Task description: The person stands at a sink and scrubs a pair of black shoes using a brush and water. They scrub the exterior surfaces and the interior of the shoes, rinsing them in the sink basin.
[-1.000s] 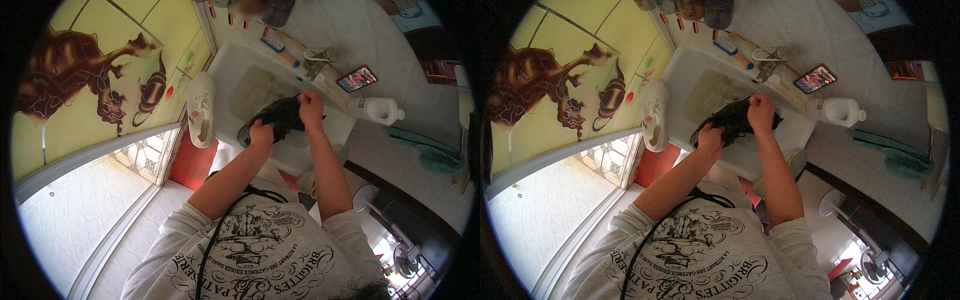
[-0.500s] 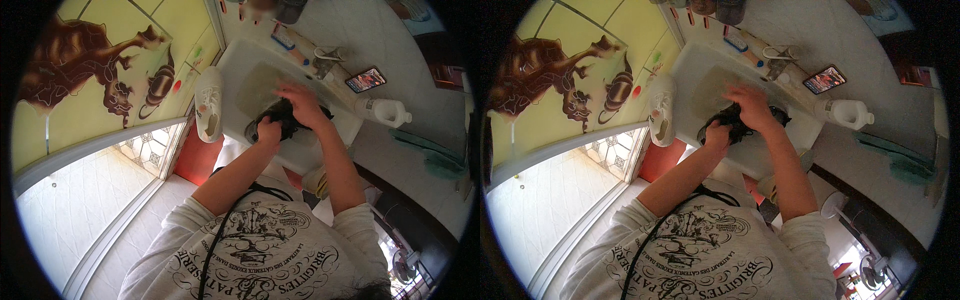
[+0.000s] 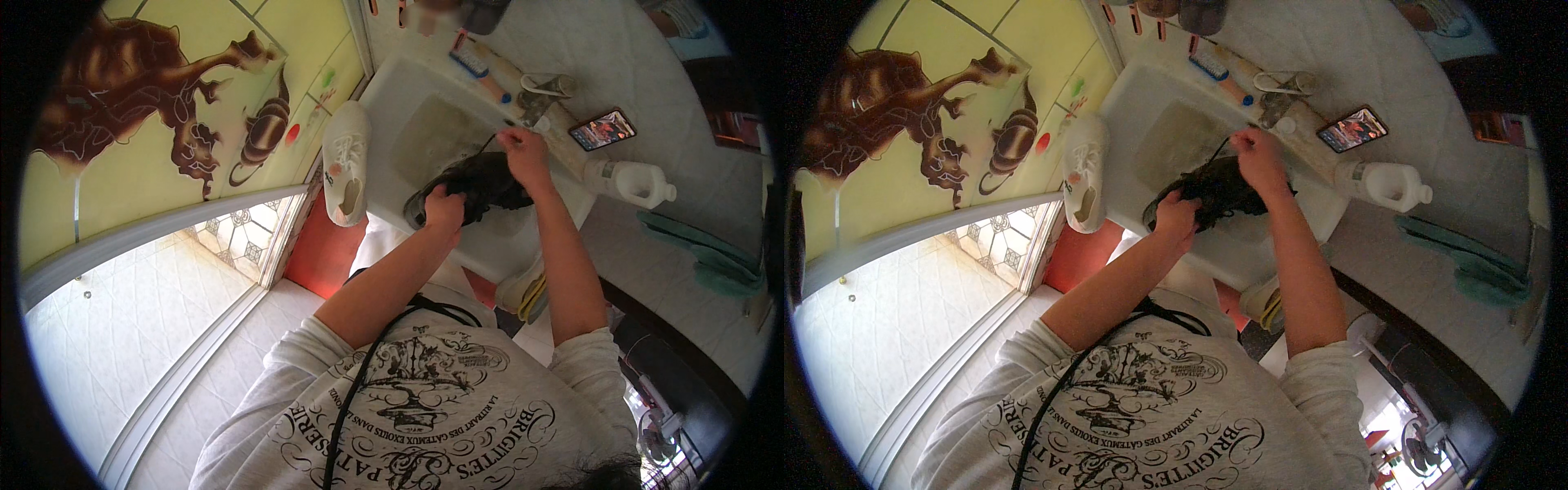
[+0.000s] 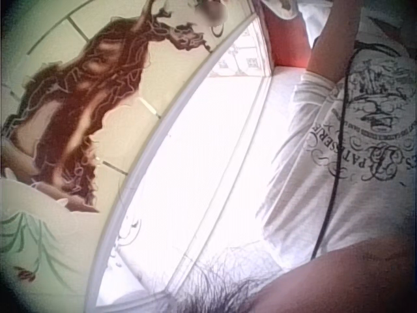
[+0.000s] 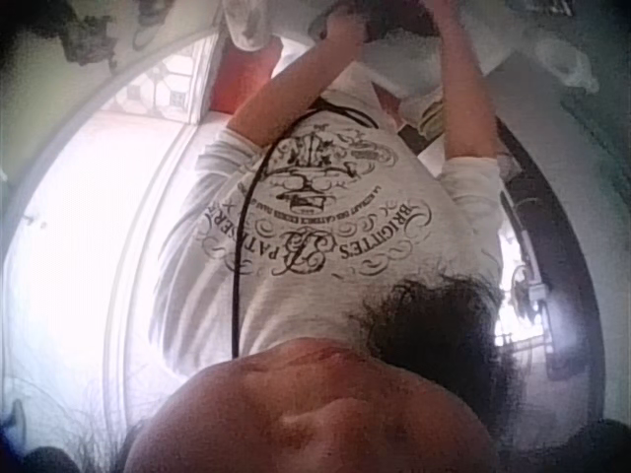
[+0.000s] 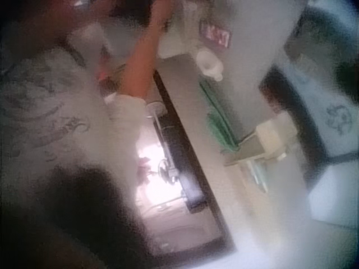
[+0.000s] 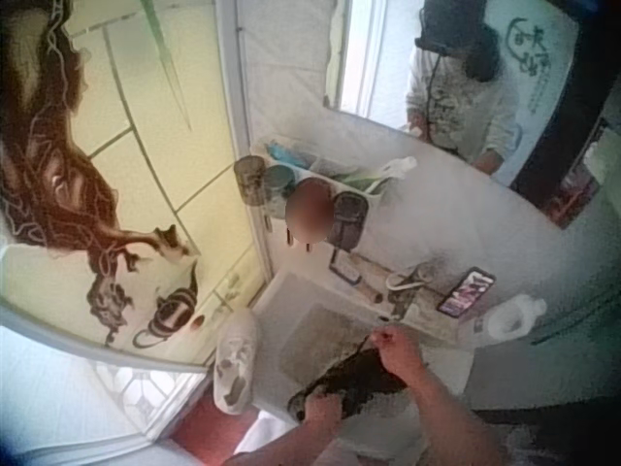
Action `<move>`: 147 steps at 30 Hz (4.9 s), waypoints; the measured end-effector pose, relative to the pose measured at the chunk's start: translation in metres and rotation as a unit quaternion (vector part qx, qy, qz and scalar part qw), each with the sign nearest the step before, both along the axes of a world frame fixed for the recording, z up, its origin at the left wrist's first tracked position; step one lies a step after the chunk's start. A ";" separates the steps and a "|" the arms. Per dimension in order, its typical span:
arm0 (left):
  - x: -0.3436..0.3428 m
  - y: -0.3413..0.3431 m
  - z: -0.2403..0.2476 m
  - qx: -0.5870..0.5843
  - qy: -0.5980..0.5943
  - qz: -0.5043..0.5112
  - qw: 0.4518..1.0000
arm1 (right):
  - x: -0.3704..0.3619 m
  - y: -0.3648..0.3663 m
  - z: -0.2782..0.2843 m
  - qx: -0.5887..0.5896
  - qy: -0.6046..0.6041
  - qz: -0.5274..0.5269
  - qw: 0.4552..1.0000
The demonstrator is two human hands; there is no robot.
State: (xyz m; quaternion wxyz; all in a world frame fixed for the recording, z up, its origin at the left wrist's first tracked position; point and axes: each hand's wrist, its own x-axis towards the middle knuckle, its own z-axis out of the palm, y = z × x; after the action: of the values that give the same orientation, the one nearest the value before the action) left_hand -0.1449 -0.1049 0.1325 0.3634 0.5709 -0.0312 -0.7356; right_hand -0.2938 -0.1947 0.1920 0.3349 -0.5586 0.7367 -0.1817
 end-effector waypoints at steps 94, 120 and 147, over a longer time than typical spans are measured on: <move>0.006 0.005 -0.013 -0.026 0.047 -0.020 0.998 | 0.012 0.097 0.008 0.256 -0.256 -0.180 0.915; 0.007 0.001 0.010 -0.023 0.083 0.028 0.996 | -0.001 0.120 -0.018 0.220 -0.535 -0.303 0.757; 0.010 -0.004 0.023 0.000 0.053 -0.005 0.999 | 0.007 0.130 -0.010 0.143 -0.459 -0.300 0.824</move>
State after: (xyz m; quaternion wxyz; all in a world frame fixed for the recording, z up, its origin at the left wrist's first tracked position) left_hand -0.1352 -0.1090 0.1559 0.3607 0.5310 -0.0153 -0.7666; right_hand -0.2865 -0.0644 0.1820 0.6395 -0.1077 0.6469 -0.4012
